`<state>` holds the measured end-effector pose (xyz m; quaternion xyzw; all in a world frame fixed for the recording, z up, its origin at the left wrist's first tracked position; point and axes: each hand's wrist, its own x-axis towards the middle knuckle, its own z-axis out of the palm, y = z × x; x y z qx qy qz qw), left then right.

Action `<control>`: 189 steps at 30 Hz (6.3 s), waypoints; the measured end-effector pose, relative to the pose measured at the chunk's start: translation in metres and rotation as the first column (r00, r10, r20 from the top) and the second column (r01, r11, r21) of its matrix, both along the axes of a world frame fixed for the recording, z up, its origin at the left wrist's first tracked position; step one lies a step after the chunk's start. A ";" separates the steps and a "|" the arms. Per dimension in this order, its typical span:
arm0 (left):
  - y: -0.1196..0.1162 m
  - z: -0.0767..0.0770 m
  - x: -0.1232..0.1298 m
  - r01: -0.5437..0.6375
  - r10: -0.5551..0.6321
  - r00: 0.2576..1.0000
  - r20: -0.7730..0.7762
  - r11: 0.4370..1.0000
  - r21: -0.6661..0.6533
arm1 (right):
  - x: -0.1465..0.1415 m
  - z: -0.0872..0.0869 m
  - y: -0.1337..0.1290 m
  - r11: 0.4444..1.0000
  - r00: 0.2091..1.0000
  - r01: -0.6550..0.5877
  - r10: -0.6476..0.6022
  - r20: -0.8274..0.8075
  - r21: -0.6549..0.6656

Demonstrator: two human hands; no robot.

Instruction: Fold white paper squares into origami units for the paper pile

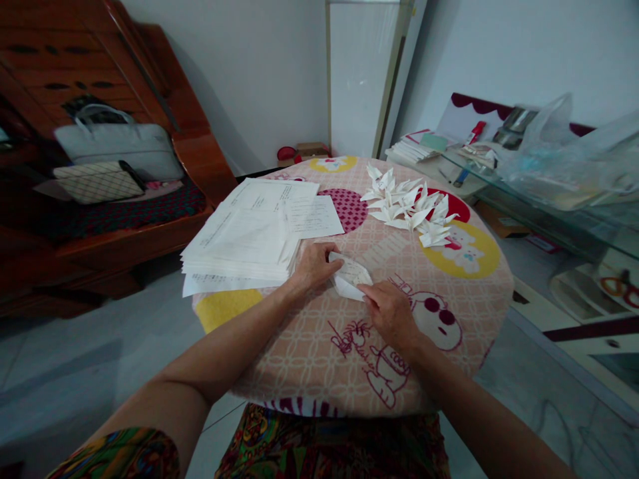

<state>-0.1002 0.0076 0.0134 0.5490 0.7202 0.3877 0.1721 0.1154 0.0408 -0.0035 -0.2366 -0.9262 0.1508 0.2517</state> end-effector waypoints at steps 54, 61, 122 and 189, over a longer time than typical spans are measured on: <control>-0.010 -0.001 -0.026 0.622 -0.609 0.755 -0.243 0.782 -0.026 | 0.014 -0.007 0.002 0.990 0.987 0.047 -0.066 -0.144 -0.135; -0.007 -0.001 -0.027 0.639 -0.630 0.762 -0.148 0.769 0.014 | 0.002 0.001 -0.002 0.979 0.987 0.157 -0.159 -0.001 -0.128; -0.008 0.006 -0.020 0.350 -0.311 0.762 -0.569 0.936 -0.042 | -0.013 0.002 -0.016 0.979 0.950 0.010 -0.073 0.304 0.202; -0.034 -0.011 0.035 0.140 -0.142 0.987 0.075 0.990 0.025 | -0.048 0.003 0.086 0.911 0.915 -0.400 0.402 0.005 -0.099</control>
